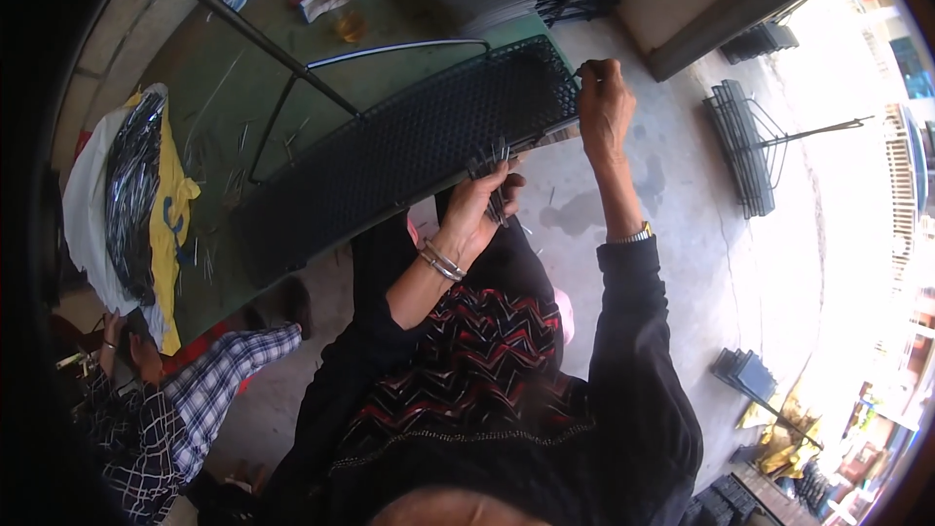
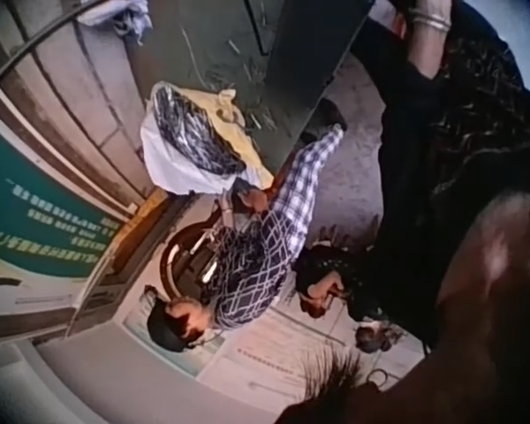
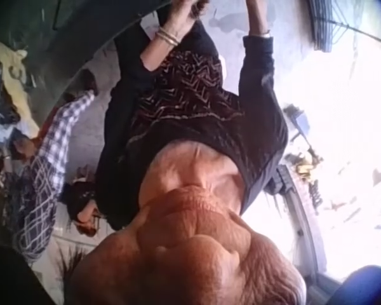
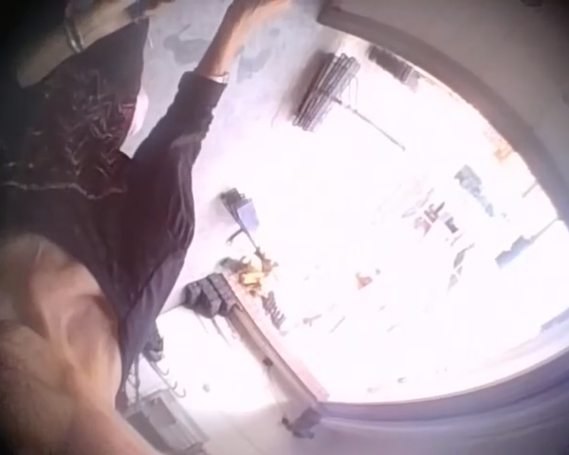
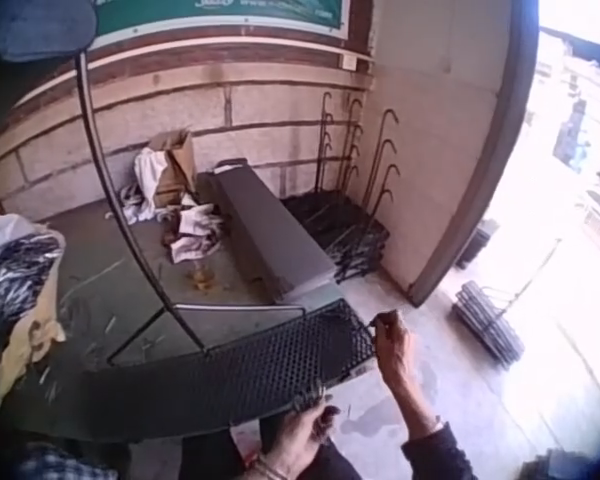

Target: Assembling a metal mesh panel by manually inserting small metal pins or fasteners into the perforations.

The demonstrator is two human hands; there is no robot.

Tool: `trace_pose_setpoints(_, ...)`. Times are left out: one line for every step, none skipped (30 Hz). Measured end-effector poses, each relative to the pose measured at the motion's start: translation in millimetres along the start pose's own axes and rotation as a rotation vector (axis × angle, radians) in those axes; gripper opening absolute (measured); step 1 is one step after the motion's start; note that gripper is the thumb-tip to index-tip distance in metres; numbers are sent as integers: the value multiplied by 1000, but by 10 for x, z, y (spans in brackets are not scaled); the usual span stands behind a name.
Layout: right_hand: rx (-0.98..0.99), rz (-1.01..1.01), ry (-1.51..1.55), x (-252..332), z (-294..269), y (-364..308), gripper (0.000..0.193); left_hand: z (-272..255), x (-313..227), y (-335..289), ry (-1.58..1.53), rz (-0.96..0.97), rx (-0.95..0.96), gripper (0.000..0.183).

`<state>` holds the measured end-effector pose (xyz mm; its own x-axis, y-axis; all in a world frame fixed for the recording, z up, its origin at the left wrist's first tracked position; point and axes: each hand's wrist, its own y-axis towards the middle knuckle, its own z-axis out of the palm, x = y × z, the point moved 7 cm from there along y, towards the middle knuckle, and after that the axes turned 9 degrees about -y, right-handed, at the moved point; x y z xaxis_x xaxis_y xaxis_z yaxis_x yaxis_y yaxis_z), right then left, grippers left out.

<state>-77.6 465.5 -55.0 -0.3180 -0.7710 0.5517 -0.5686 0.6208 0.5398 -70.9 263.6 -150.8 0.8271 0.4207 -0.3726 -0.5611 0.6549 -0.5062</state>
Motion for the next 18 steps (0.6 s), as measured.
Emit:
trace_pose_setpoints(19, -12, 4, -1, 34, -25, 15, 18, -12, -14, 5, 7, 19, 19)
trace_pose_setpoints(23, -13, 5, 8, 52, -45, 15, 60, -33, -43, 6, 16, 37, 20)
trace_pose_setpoints(47, -64, -105, 58, 88, -70, 16, 69, -37, -46, 4, 16, 35, 20)
trace_pose_setpoints(71, -116, -215, 93, 121, -95, 17, 87, -33, -40, 10, 5, 45, 19)
trace_pose_setpoints(79, -124, -243, 106, 120, -106, 20, 119, -32, -46, 16, -8, 56, 19)
trace_pose_setpoints(80, -124, -245, 114, 102, -120, 20, 144, -32, -61, 14, -9, 56, 19)
trace_pose_setpoints(60, -81, -263, 96, 46, -145, 20, 176, -42, -79, 29, 4, 58, 19)
trace_pose_setpoints(38, -42, -280, 105, -29, -159, 20, 201, -51, -79, 43, 20, 61, 19)
trace_pose_setpoints(44, -47, -273, 175, -97, -173, 20, 183, -67, -78, 40, 28, 55, 19)
trace_pose_setpoints(345, 42, -94, 181, -10, -220, 21, 166, -91, -78, 36, 47, 49, 16)
trace_pose_setpoints(637, 138, 79, 195, 47, -343, 22, 172, -81, -72, 34, 56, 52, 13)
trace_pose_setpoints(637, 140, 79, 257, -29, -389, 22, 176, -76, -77, 34, 55, 51, 13)
trace_pose_setpoints(753, 91, 190, 396, -18, -489, 23, 183, -86, -86, 46, 68, 48, 12)
trace_pose_setpoints(863, 44, 299, 507, -6, -581, 24, 204, -86, -101, 59, 78, 48, 12)
trace_pose_setpoints(862, 63, 351, 513, -4, -608, 24, 224, -81, -118, 60, 75, 49, 12)
trace_pose_setpoints(861, 65, 350, 525, -24, -616, 24, 233, -75, -139, 80, 64, 37, 11)
trace_pose_setpoints(867, 106, 326, 511, -34, -612, 22, 241, -73, -150, 98, 58, 24, 11)
trace_pose_setpoints(874, 146, 303, 494, -37, -607, 21, 246, -71, -160, 97, 61, 24, 11)
